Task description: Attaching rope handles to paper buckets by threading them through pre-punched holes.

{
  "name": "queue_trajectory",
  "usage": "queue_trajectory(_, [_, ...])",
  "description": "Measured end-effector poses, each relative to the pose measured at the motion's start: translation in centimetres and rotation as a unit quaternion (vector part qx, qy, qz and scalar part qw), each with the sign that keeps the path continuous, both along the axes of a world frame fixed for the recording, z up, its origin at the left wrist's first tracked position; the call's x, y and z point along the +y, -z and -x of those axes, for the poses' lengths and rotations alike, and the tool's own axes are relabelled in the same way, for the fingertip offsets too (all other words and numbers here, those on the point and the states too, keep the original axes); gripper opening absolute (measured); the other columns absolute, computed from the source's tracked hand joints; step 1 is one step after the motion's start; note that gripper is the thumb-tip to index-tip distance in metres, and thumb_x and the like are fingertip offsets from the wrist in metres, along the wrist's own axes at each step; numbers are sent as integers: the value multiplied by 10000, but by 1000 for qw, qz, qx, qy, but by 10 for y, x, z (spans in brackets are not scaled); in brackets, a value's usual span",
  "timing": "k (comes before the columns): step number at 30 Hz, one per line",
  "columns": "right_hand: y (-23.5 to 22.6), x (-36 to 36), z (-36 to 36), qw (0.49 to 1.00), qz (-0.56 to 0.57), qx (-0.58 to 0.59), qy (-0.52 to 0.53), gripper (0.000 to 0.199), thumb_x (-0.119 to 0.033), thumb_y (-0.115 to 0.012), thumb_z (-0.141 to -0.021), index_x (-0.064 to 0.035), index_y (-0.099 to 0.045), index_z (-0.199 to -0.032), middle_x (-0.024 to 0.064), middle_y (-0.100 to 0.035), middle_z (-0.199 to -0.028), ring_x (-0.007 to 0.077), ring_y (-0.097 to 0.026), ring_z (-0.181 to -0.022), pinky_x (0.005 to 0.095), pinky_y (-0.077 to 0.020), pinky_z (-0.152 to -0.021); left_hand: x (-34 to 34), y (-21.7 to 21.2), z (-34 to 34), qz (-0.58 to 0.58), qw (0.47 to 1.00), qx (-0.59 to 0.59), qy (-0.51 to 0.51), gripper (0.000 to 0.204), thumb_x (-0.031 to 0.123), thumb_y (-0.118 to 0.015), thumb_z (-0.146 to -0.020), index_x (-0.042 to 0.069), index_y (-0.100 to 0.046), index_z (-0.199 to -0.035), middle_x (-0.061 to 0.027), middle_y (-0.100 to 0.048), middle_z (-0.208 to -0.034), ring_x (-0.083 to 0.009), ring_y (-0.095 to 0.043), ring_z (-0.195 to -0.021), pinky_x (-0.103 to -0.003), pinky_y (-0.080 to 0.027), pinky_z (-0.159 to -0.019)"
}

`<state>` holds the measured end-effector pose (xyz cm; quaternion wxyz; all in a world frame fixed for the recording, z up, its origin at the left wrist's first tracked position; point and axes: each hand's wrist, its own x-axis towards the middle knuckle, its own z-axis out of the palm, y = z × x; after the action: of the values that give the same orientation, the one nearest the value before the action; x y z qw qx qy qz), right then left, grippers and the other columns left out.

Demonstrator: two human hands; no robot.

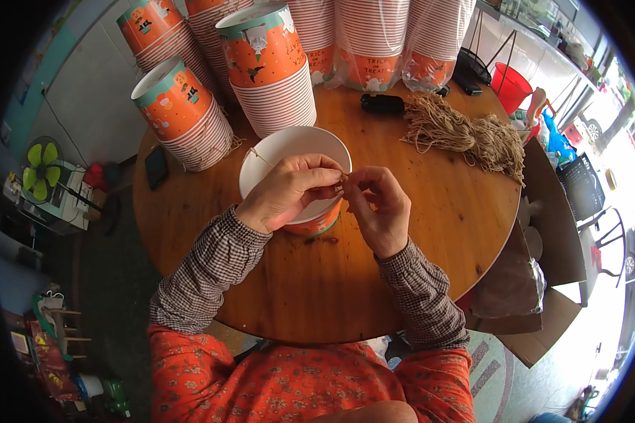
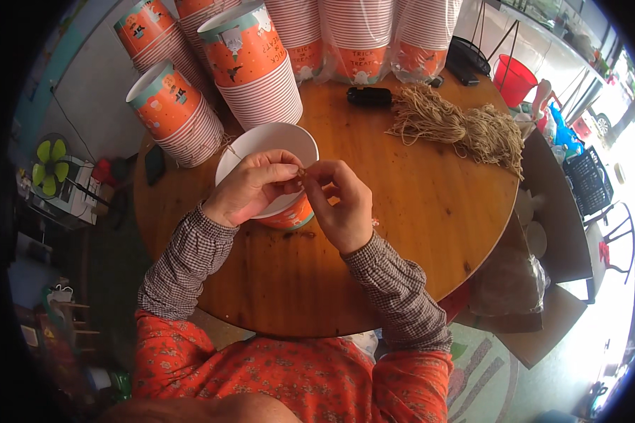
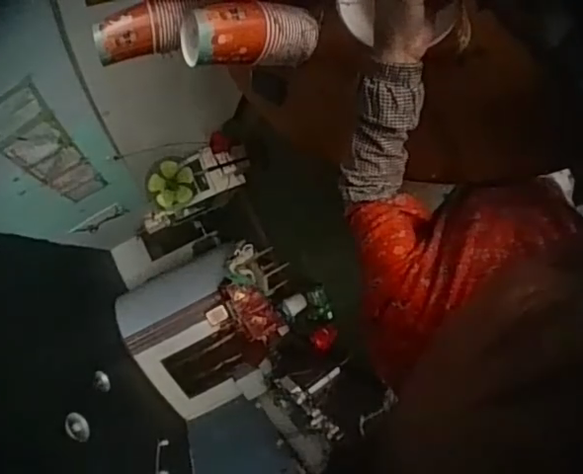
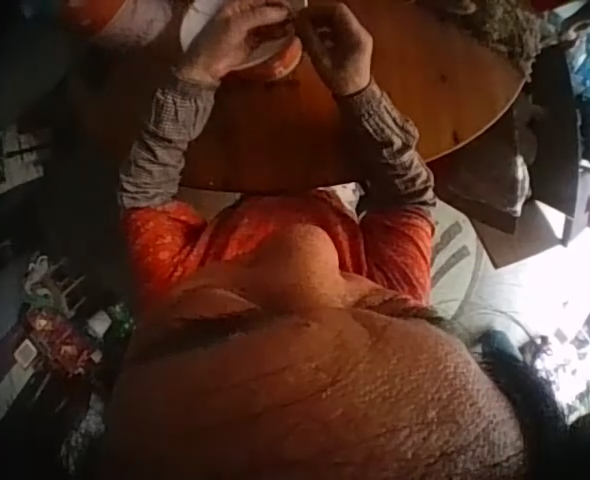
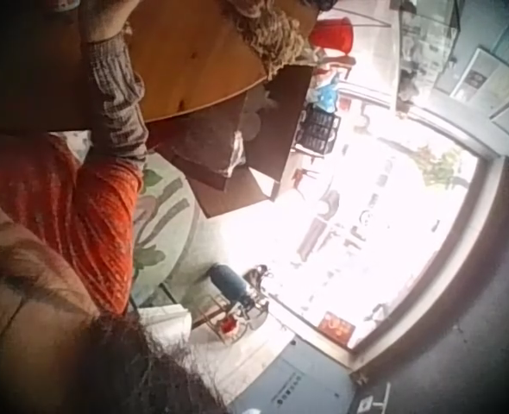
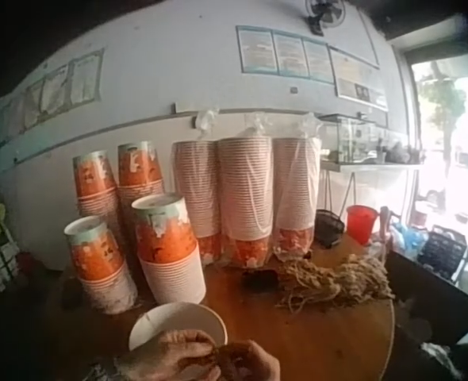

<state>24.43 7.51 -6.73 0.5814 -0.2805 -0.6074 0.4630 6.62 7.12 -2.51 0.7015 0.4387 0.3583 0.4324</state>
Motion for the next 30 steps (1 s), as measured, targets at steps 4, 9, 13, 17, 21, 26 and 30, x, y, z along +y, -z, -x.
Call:
queue_trajectory(4, [-7,2,-3,986,-136,-69,64,148,26,-668,-848,-23,-634,-983,52,-664,-876,126,-652,-771,231,-522,-603,-3,-3,-4,-9,1000,-2,-14,175,99,-585,-940,-42,-629,-1033,-69,-653,-952,-109,-620,-868,-234,-505,-819])
queue_trajectory(9, [-3,4,-7,965,-204,-125,111,128,30,-673,-834,-21,-648,-949,70,-664,-877,158,-652,-749,246,-526,-610,-5,-5,-5,-65,995,75,-10,166,91,-589,-941,-43,-637,-1027,-49,-660,-911,-99,-618,-848,-230,-503,-806])
queue_trajectory(13, [1,5,-8,997,-51,-35,48,82,-3,-649,-878,-14,-619,-954,46,-651,-864,108,-632,-754,236,-515,-614,-9,-11,-9,-149,968,198,-40,135,80,-599,-935,-29,-647,-999,-28,-665,-881,-89,-617,-828,-228,-503,-780])
queue_trajectory(17, [-1,4,-9,995,75,56,-15,67,-53,-611,-932,-11,-584,-976,13,-620,-868,62,-595,-760,208,-499,-622,-9,-5,-9,-161,963,210,-54,115,73,-605,-921,-26,-648,-962,-27,-666,-874,-92,-620,-818,-239,-508,-759])
queue_trajectory(21, [-1,5,-10,995,80,64,-21,79,-74,-600,-944,-11,-570,-982,8,-610,-865,60,-579,-740,197,-489,-617,-10,-5,-11,-249,913,313,-72,89,54,-593,-896,-20,-627,-931,-33,-658,-857,-96,-615,-793,-248,-503,-745])
queue_trajectory(26, [4,7,-11,993,74,83,-32,93,-97,-576,-961,-13,-538,-976,2,-592,-830,50,-548,-704,190,-467,-591,-12,-8,-14,-350,843,401,-78,64,37,-599,-878,-16,-612,-910,-48,-648,-836,-119,-621,-774,-259,-499,-739])
queue_trajectory(30, [1,4,-9,992,73,102,-19,98,-106,-571,-967,-17,-533,-979,-1,-583,-812,50,-541,-695,191,-468,-593,-9,-5,-12,-366,837,402,-67,69,38,-619,-873,-17,-608,-913,-60,-648,-856,-133,-630,-781,-264,-501,-747])
